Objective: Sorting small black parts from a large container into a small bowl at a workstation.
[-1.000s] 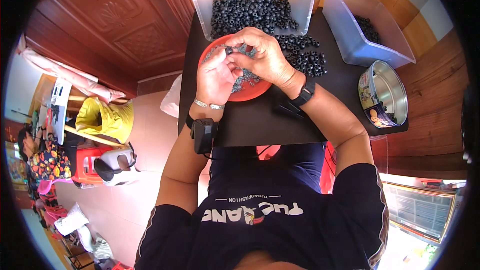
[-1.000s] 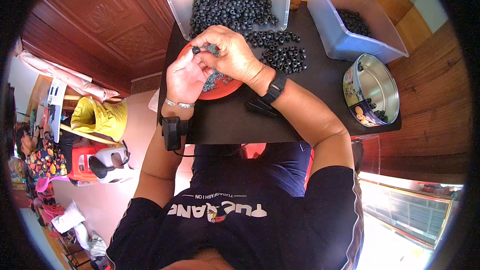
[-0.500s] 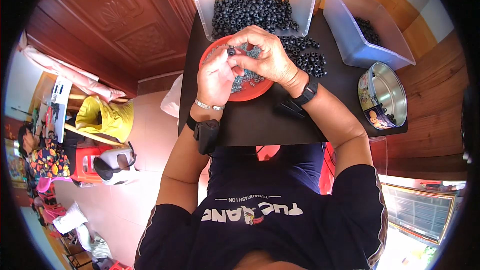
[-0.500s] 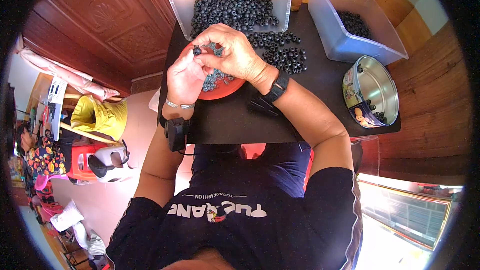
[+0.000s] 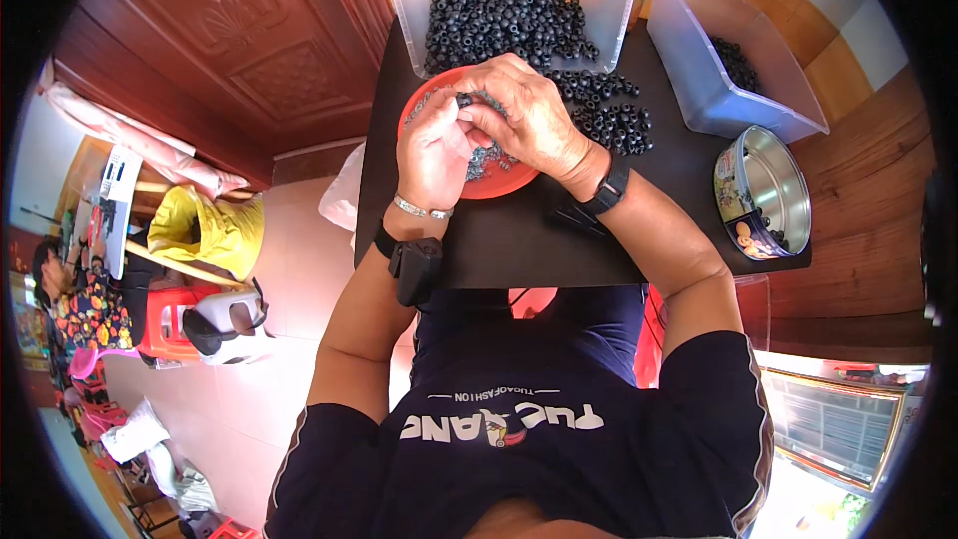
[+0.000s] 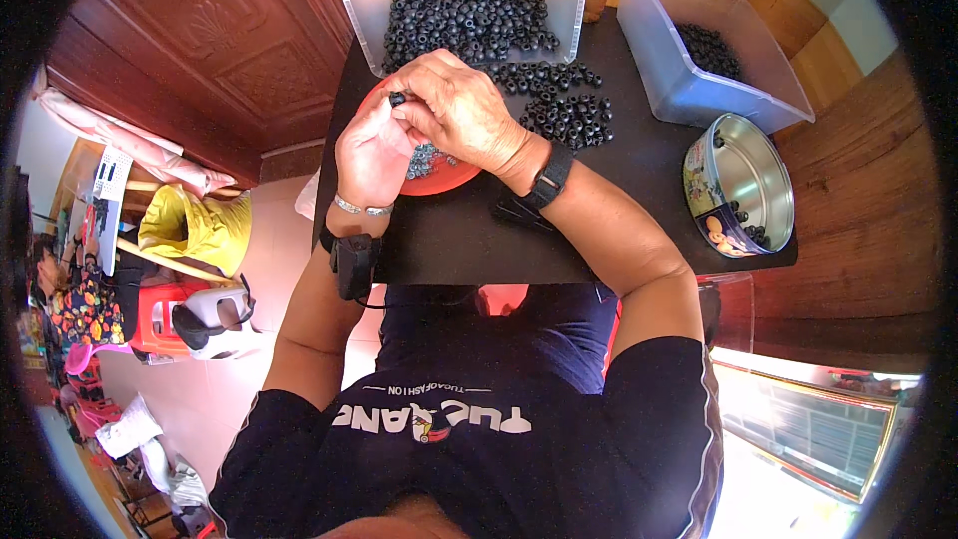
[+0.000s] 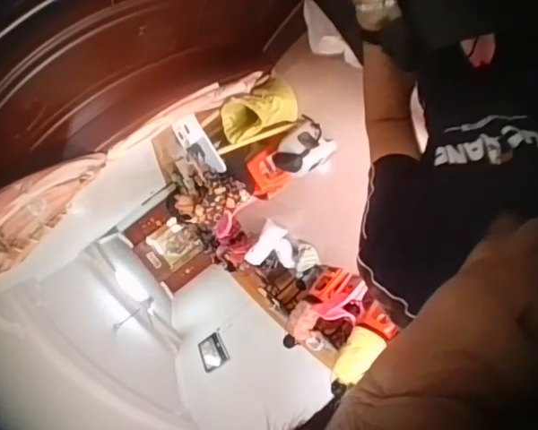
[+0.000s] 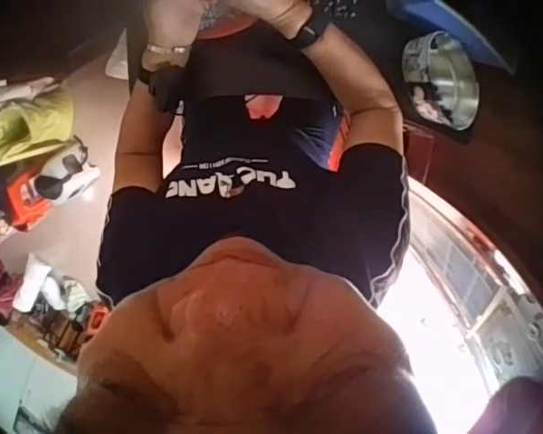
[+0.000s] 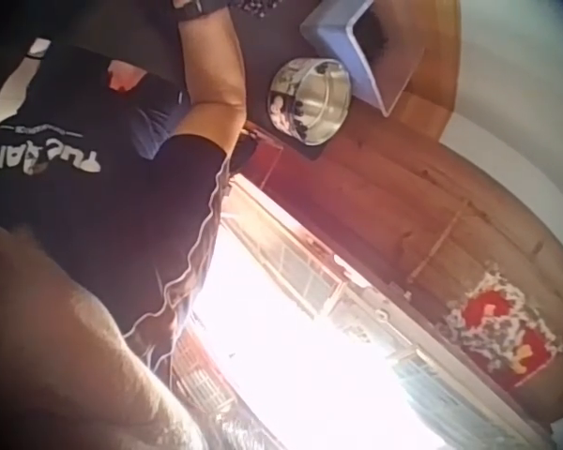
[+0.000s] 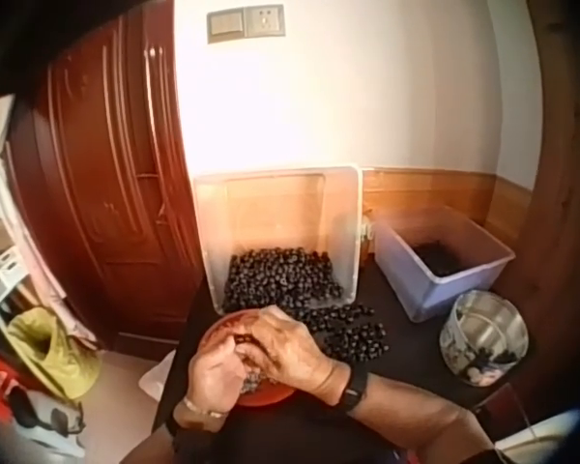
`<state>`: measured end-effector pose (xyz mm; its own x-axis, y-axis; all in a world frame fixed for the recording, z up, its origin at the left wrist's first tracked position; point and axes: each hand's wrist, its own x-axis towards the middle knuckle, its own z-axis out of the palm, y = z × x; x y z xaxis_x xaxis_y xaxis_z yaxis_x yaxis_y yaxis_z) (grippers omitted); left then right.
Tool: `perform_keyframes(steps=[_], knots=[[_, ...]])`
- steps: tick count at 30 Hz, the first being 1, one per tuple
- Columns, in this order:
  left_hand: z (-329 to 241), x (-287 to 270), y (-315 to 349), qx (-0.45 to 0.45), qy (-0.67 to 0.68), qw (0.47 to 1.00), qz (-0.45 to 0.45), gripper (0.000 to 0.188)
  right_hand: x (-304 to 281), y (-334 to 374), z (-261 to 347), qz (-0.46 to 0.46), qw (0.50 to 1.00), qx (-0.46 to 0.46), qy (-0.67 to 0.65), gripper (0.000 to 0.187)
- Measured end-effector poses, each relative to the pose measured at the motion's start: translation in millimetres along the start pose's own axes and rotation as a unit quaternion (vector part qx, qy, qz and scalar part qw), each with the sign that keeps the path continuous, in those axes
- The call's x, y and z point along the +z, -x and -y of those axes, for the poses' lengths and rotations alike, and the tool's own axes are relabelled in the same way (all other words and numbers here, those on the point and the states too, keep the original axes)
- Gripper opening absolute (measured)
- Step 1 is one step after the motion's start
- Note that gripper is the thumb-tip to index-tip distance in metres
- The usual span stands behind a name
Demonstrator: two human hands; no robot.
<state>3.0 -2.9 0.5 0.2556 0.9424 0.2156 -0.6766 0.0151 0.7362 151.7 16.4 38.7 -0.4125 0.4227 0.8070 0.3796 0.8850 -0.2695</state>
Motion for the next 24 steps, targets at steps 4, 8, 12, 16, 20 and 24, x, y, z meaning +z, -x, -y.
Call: perform_keyframes(steps=[4, 8, 12, 16, 20, 24], knots=[[2.5, -2.6, 0.0, 0.006, 0.009, 1.0, -0.003, 0.023, -0.3, 0.5, 2.0, 0.001, 1.0, -0.015, 0.021, 0.025], [4.9, -8.4, -0.1, 0.011, 0.008, 1.0, -0.013, 0.024, 3.5, 1.8, 2.9, 0.001, 1.0, -0.019, 0.021, 0.025], [4.7, -0.3, 0.2, 0.004, 0.011, 0.999, -0.037, 0.025, 6.2, 6.4, -2.5, 0.025, 0.999, -0.004, 0.037, 0.024], [6.3, -1.7, -2.2, 0.01, 0.014, 0.999, -0.041, 0.026, 8.3, 6.8, -2.2, 0.026, 0.999, 0.009, 0.028, 0.022], [4.5, -1.0, -2.3, 0.014, 0.017, 0.999, -0.029, 0.026, 4.7, 6.2, 1.7, 0.027, 0.999, 0.012, 0.025, 0.022], [6.0, -2.4, -4.5, 0.014, 0.012, 0.999, -0.033, 0.025, 1.4, 3.6, 2.6, -0.005, 0.999, 0.021, -0.026, 0.022]])
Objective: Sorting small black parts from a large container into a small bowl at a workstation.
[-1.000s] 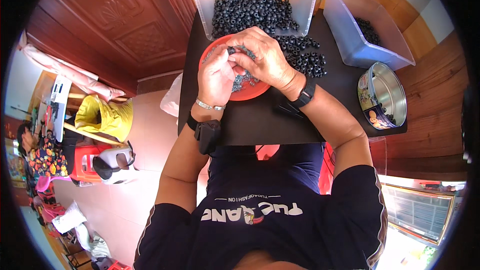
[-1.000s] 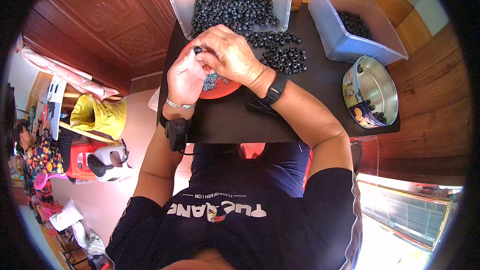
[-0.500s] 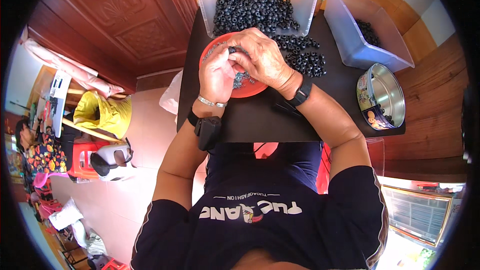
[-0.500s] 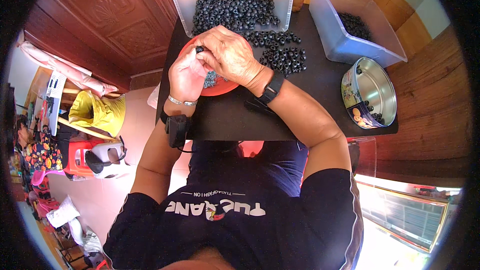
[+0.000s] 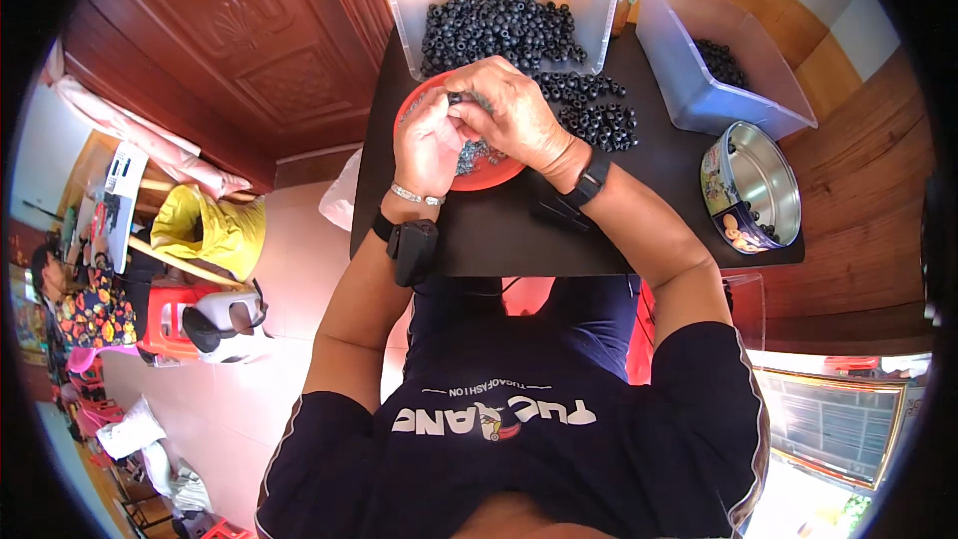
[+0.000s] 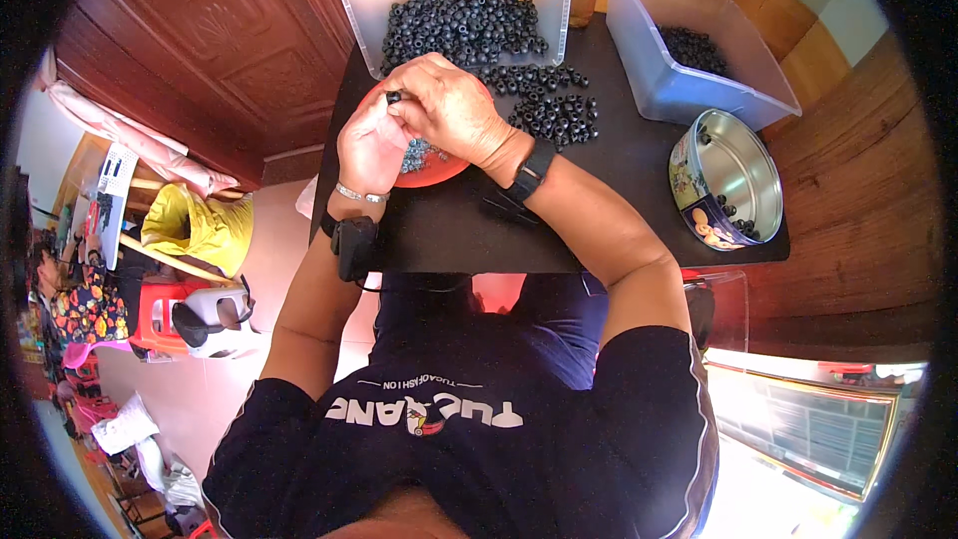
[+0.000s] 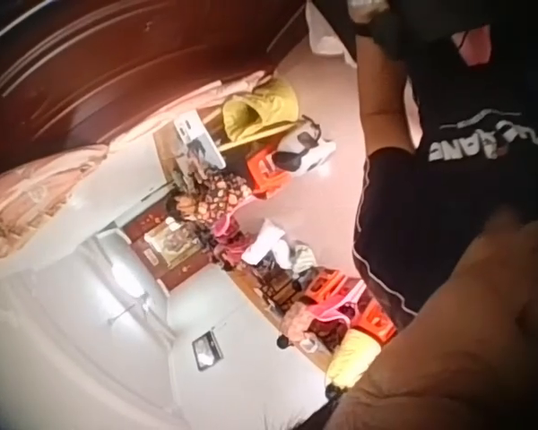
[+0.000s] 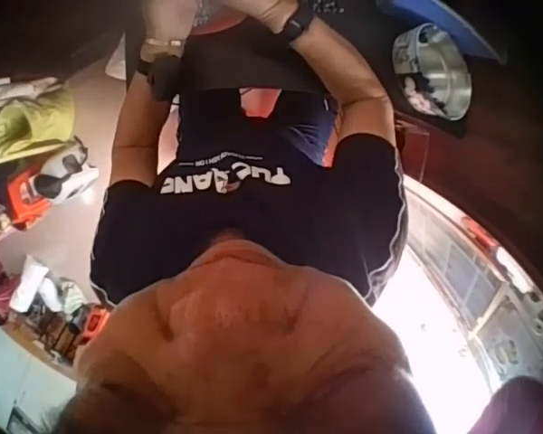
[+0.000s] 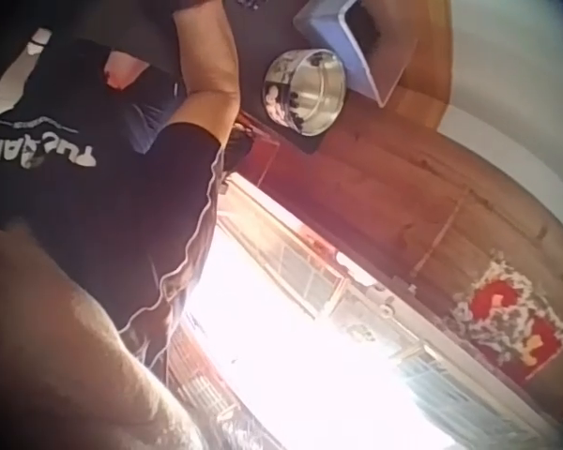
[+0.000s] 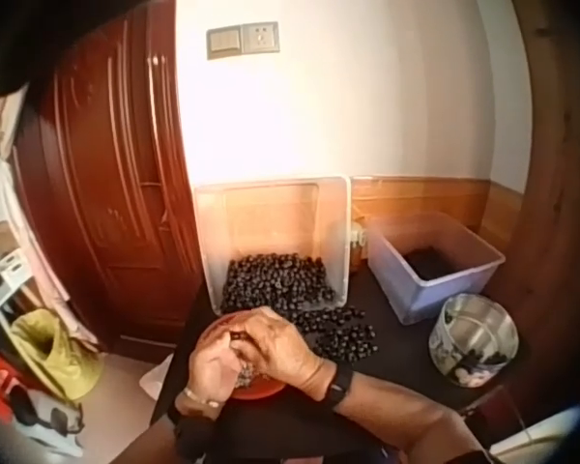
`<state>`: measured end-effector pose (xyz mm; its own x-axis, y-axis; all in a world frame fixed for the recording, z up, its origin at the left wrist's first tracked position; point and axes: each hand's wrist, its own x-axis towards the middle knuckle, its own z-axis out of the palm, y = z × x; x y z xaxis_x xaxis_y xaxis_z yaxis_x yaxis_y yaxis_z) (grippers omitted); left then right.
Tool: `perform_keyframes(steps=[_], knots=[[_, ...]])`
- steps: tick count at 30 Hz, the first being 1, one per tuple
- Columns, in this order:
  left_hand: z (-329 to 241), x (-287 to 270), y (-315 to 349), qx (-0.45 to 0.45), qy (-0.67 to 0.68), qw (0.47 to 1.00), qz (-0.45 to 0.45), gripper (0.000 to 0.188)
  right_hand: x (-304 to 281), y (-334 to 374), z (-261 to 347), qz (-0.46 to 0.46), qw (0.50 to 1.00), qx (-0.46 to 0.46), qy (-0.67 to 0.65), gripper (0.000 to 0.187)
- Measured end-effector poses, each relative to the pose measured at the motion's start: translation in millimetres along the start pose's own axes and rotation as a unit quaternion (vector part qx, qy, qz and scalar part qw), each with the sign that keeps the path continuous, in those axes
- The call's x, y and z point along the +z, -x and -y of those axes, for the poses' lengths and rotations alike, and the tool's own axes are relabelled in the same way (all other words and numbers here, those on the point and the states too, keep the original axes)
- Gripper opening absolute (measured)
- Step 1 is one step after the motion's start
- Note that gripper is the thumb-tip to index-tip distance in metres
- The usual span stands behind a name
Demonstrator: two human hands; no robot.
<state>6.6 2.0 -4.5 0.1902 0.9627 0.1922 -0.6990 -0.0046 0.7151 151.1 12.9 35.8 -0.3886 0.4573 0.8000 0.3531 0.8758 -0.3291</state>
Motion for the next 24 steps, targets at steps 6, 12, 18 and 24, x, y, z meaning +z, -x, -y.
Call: perform_keyframes(steps=[6, 12, 18, 24], knots=[[-4.2, -1.0, 0.1, -0.01, 0.019, 0.999, 0.034, 0.024, 1.0, 1.9, -3.7, -0.014, 0.973, 0.116, -0.199, 0.013], [-9.5, 1.1, -1.4, -0.03, -0.02, 0.998, 0.044, 0.021, -4.5, -1.9, -6.0, 0.047, 0.893, 0.24, -0.377, 0.011], [-9.1, -2.1, -1.7, -0.031, -0.007, 0.998, 0.055, 0.022, -7.7, -4.3, -3.5, 0.059, 0.914, 0.223, -0.334, 0.011], [-7.7, -4.0, -1.6, -0.025, -0.004, 0.998, 0.052, 0.025, -6.1, -3.6, -4.2, 0.055, 0.919, 0.216, -0.325, 0.012]])
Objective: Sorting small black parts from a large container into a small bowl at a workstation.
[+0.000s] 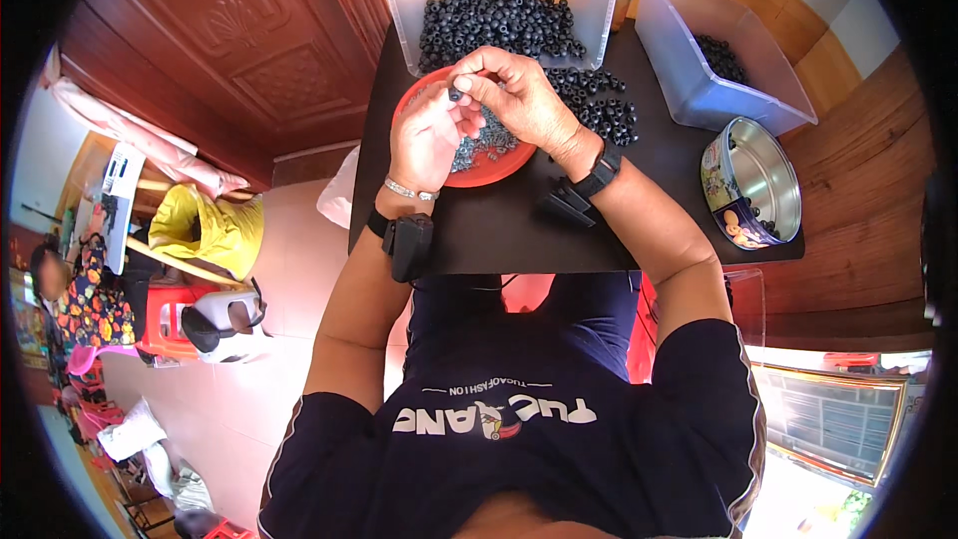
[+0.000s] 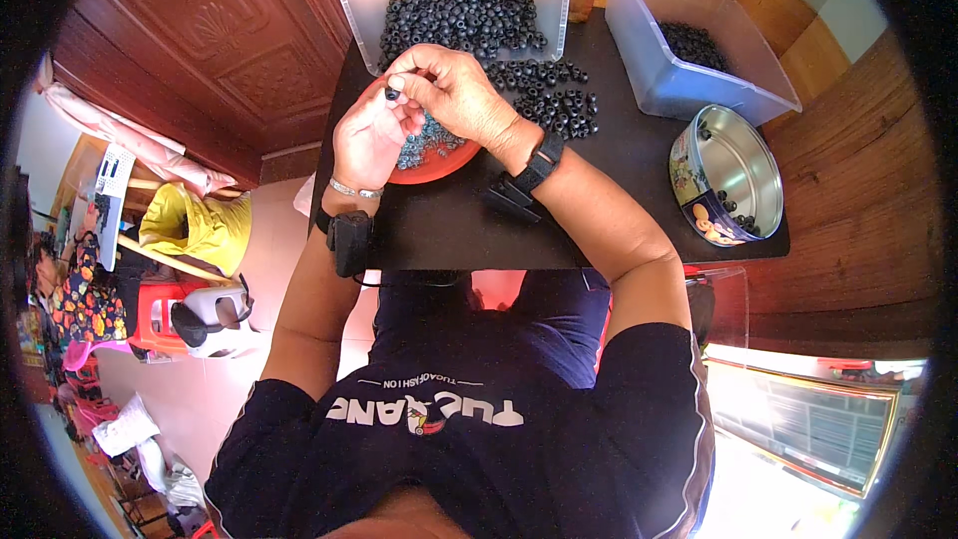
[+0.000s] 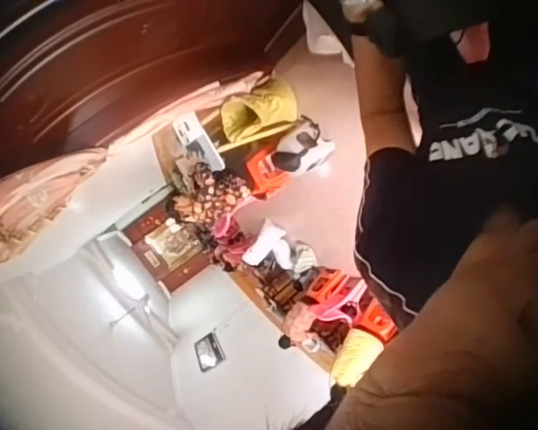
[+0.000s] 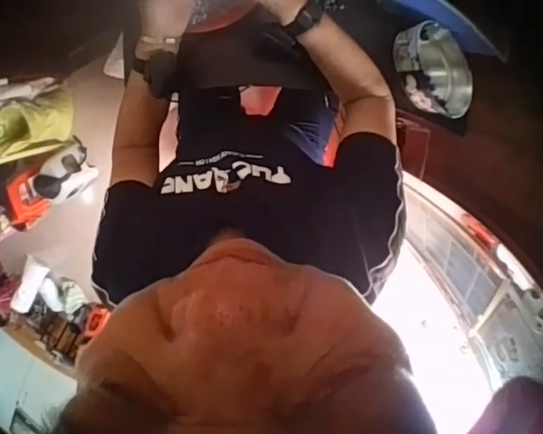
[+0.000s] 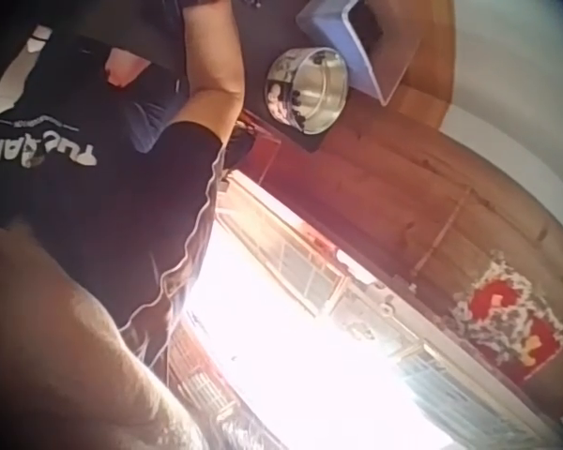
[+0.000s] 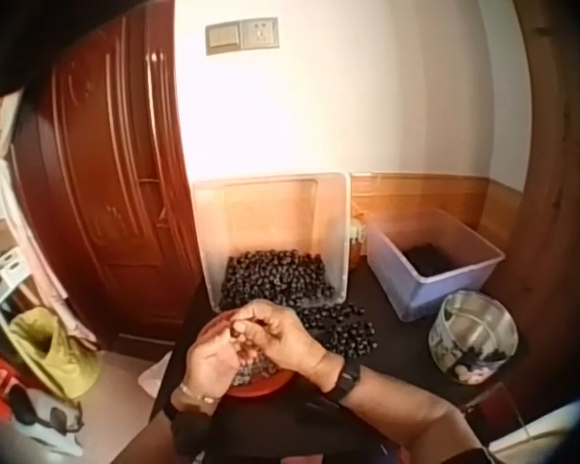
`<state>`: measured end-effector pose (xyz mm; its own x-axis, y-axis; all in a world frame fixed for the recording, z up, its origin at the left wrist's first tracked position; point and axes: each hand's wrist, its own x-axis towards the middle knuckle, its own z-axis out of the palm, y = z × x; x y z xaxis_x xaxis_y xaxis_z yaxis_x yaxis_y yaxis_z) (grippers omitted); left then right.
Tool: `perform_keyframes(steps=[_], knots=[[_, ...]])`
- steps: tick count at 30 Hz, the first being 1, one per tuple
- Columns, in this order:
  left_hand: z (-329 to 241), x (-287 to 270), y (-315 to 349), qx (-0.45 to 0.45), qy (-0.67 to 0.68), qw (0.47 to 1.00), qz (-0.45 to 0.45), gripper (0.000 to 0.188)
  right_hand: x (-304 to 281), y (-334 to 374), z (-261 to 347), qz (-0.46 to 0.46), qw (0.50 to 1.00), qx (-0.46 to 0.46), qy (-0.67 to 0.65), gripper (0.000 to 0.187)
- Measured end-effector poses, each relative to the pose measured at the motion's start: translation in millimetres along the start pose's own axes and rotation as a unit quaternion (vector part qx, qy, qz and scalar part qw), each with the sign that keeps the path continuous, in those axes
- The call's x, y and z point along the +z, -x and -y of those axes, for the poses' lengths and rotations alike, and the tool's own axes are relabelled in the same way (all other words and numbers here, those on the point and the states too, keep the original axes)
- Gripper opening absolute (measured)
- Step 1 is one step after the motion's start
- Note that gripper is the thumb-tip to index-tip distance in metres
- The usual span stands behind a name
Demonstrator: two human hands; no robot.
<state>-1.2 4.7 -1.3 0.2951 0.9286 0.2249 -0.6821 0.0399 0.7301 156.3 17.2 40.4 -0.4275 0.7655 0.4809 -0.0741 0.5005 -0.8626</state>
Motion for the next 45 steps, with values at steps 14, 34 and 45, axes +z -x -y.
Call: perform_keyframes(steps=[14, 34, 45], knots=[[2.5, 5.3, 2.5, 0.019, 0.003, 1.0, -0.019, 0.022, 4.7, 3.8, 1.0, -0.071, 0.917, -0.234, 0.313, 0.028], [13.0, -4.1, -1.0, 0.027, 0.016, 0.999, -0.022, 0.027, 6.6, 2.6, -8.1, -0.055, 0.889, -0.232, 0.391, 0.025], [6.9, -2.4, 1.6, 0.047, 0.026, 0.999, -0.007, 0.025, 8.9, 2.7, -1.3, -0.079, 0.911, -0.247, 0.32, 0.027]])
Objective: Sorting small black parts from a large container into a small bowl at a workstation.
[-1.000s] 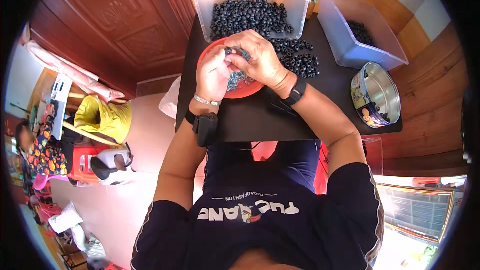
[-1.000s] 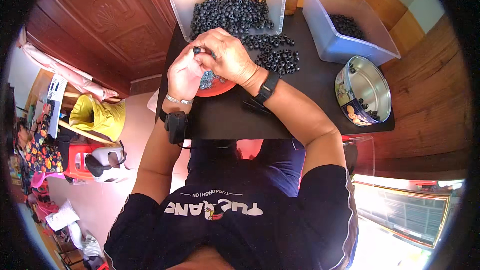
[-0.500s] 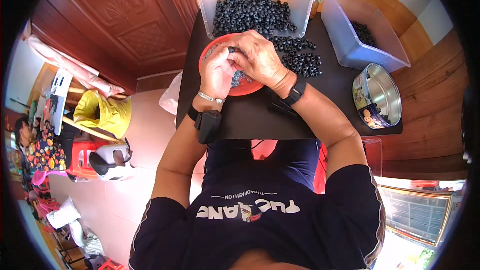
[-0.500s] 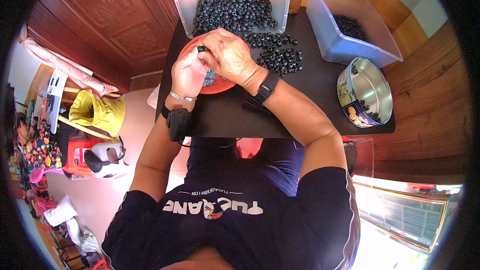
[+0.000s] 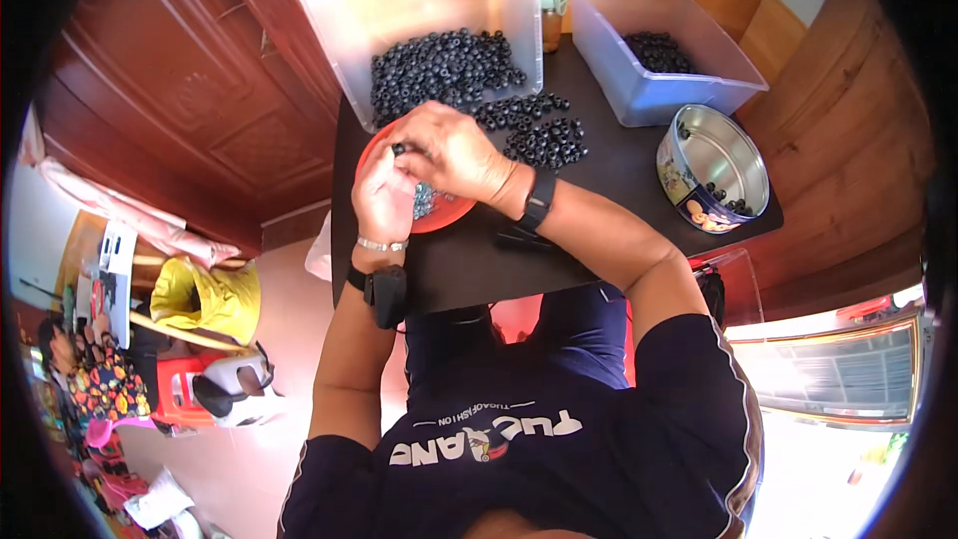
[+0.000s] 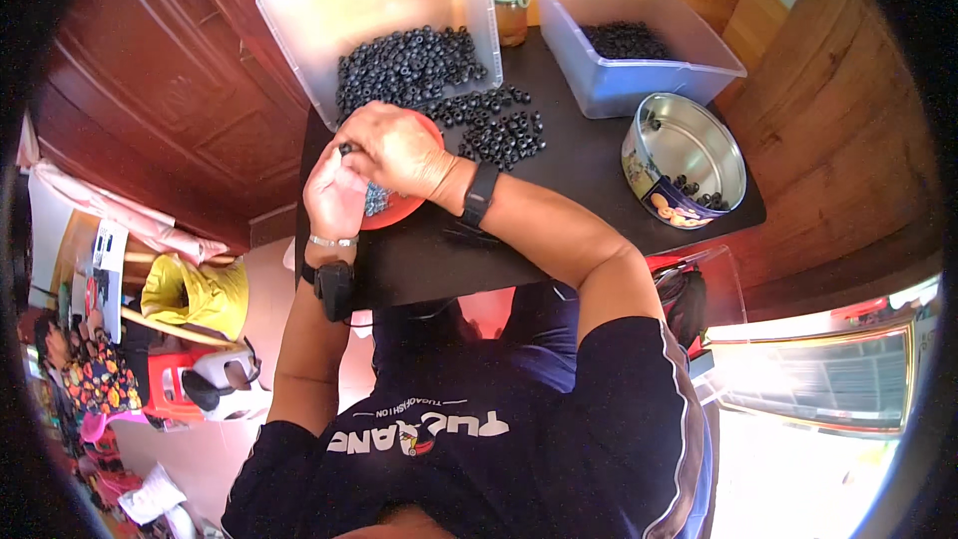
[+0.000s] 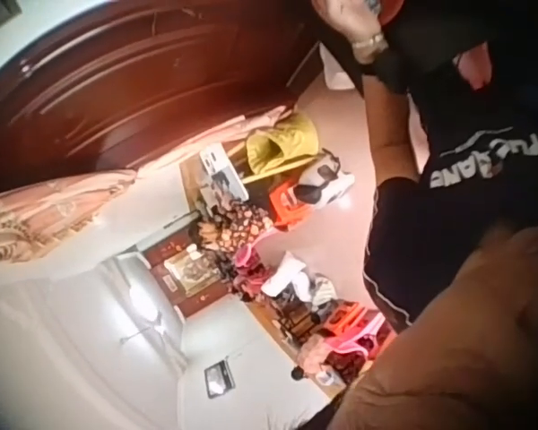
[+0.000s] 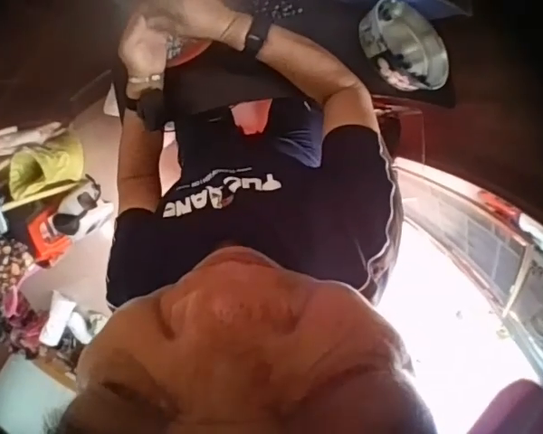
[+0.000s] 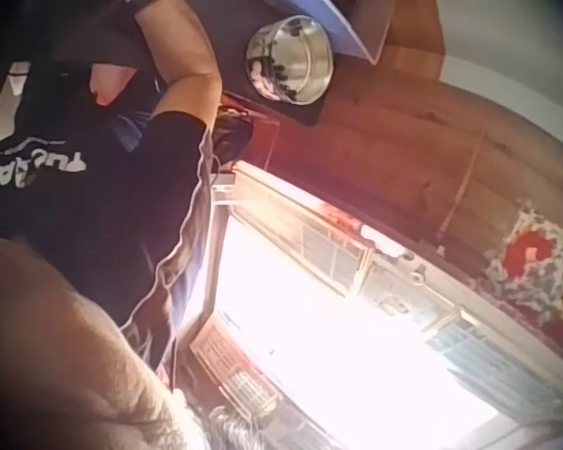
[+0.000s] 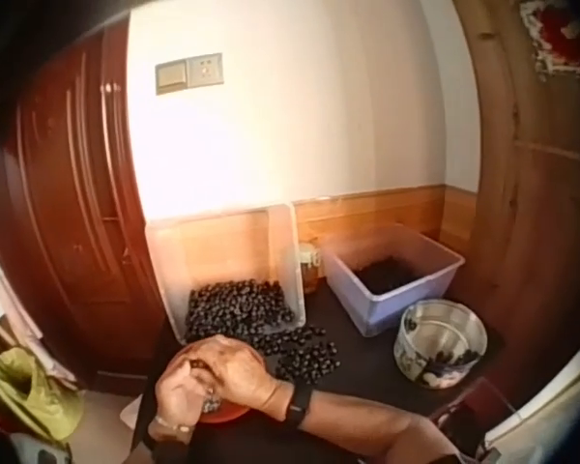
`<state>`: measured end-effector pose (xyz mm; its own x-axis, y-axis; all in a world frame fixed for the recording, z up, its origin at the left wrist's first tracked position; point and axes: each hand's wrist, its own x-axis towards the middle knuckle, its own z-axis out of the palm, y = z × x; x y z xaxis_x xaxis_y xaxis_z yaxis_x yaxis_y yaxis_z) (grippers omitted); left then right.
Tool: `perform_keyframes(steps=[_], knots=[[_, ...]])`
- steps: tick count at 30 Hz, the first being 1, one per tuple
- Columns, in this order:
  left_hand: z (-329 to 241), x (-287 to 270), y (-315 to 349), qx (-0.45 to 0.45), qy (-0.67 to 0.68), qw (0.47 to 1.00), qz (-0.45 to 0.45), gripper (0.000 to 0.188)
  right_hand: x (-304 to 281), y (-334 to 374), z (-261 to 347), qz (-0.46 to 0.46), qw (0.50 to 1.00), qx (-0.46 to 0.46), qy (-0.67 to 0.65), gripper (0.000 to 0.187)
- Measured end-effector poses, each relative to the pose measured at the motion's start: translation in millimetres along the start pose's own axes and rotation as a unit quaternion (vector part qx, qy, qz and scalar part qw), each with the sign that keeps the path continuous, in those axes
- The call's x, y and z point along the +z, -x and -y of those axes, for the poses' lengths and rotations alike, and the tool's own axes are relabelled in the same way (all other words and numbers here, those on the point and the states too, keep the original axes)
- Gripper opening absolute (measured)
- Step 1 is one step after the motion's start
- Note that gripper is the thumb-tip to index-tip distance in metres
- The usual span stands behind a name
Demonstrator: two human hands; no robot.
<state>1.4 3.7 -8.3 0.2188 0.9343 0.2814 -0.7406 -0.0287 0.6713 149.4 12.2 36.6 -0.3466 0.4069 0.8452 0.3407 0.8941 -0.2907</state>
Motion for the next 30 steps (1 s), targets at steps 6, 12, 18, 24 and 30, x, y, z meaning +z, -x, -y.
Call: perform_keyframes(steps=[6, 12, 18, 24, 30], knots=[[1.6, -1.9, -5.9, -0.014, -0.004, 1.0, 0.017, 0.022, 1.9, 0.0, -6.9, -0.023, 0.987, 0.114, -0.114, 0.026], [1.0, -1.2, -1.1, -0.005, -0.006, 1.0, -0.016, 0.021, -0.6, -1.5, -2.0, 0.031, 0.973, 0.171, -0.152, 0.032], [0.9, 1.8, 1.2, -0.009, -0.001, 0.999, -0.032, 0.022, -9.9, -6.8, 0.3, 0.044, 0.996, -0.014, 0.074, 0.03], [3.1, -2.3, -1.3, -0.012, -0.084, 0.996, -0.029, 0.024, -10.5, -4.7, 4.6, 0.102, 0.974, -0.041, 0.196, 0.025], [4.6, 12.6, 4.7, -0.01, -0.083, 0.992, -0.097, 0.018, 1.9, 7.5, -1.6, 0.112, 0.975, -0.041, 0.188, 0.022]])
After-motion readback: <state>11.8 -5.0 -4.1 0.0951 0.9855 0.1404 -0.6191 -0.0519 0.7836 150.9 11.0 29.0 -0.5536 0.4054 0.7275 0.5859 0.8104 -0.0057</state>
